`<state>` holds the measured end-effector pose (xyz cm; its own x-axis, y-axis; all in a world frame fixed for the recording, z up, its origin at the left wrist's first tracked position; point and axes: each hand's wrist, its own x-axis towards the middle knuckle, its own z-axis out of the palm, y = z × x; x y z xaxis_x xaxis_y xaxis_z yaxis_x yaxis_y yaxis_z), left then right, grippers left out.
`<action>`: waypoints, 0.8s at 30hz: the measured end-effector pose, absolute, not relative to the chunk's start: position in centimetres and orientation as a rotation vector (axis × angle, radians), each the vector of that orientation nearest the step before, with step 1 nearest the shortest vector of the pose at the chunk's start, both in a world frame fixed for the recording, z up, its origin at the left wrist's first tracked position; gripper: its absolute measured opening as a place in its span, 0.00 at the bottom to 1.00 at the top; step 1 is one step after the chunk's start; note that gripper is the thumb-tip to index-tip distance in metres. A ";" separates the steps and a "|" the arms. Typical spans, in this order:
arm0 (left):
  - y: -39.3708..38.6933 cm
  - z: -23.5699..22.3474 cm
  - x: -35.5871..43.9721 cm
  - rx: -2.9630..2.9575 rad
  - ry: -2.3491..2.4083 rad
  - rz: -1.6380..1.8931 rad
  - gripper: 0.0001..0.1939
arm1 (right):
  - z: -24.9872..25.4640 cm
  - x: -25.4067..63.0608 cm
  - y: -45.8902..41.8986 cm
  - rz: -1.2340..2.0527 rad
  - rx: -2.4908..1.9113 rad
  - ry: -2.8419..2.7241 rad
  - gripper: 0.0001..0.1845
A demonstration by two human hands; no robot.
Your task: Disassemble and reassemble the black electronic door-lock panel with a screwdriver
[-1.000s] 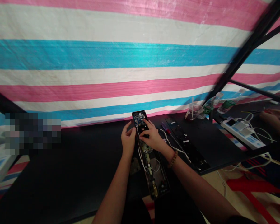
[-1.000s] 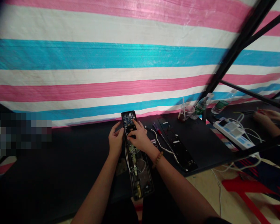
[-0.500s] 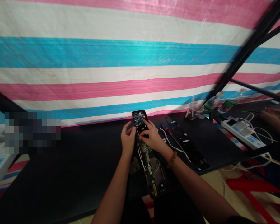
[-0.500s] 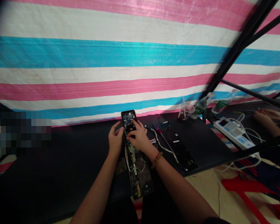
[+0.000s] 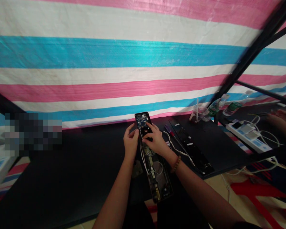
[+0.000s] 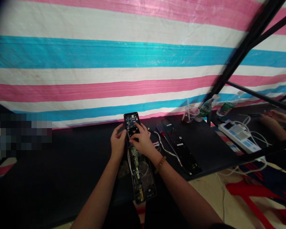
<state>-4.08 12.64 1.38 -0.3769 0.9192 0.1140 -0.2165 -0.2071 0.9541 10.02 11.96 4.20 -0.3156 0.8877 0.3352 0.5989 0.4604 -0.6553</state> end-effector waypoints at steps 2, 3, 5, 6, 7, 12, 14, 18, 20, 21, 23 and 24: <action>12.6 1.5 -4.1 0.946 1.201 1.713 0.27 | 4.2 10.0 11.9 0.537 -1.248 -2.037 0.03; 12.6 1.6 -4.1 0.948 1.207 1.711 0.26 | 4.2 10.0 11.8 0.526 -1.249 -2.042 0.03; 12.5 1.8 -4.0 0.946 1.208 1.703 0.26 | 4.2 10.0 11.7 0.496 -1.242 -2.057 0.03; 12.4 1.9 -4.0 0.943 1.205 1.700 0.27 | 4.2 10.0 11.7 0.479 -1.236 -2.065 0.03; 12.4 1.9 -4.0 0.941 1.203 1.698 0.27 | 4.2 10.0 11.6 0.459 -1.232 -2.074 0.03; 12.5 1.7 -4.0 0.933 1.198 1.699 0.26 | 4.6 9.9 10.9 0.319 -1.234 -2.139 0.03; 12.5 1.7 -4.0 0.924 1.183 1.692 0.27 | 4.9 9.7 10.4 0.272 -1.252 -2.156 0.03; 12.4 1.9 -4.0 0.902 1.180 1.686 0.28 | 5.2 9.3 9.5 0.226 -1.322 -2.149 0.05; 12.3 2.0 -4.0 0.898 1.202 1.681 0.29 | 5.2 9.1 9.3 0.225 -1.360 -2.138 0.05; 12.3 2.1 -4.0 0.903 1.213 1.675 0.29 | 5.1 9.0 9.3 0.235 -1.378 -2.130 0.06; 12.4 2.1 -4.1 0.927 1.230 1.665 0.29 | 5.2 8.9 9.4 0.268 -1.411 -2.098 0.08; 12.4 2.0 -4.2 0.944 1.233 1.664 0.28 | 5.4 8.9 9.5 0.281 -1.422 -2.077 0.11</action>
<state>-4.18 12.44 1.99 -0.3649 0.9270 0.0871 -0.1867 -0.1645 0.9686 8.88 9.53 5.37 -0.2466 0.9014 0.3558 0.7744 0.4041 -0.4869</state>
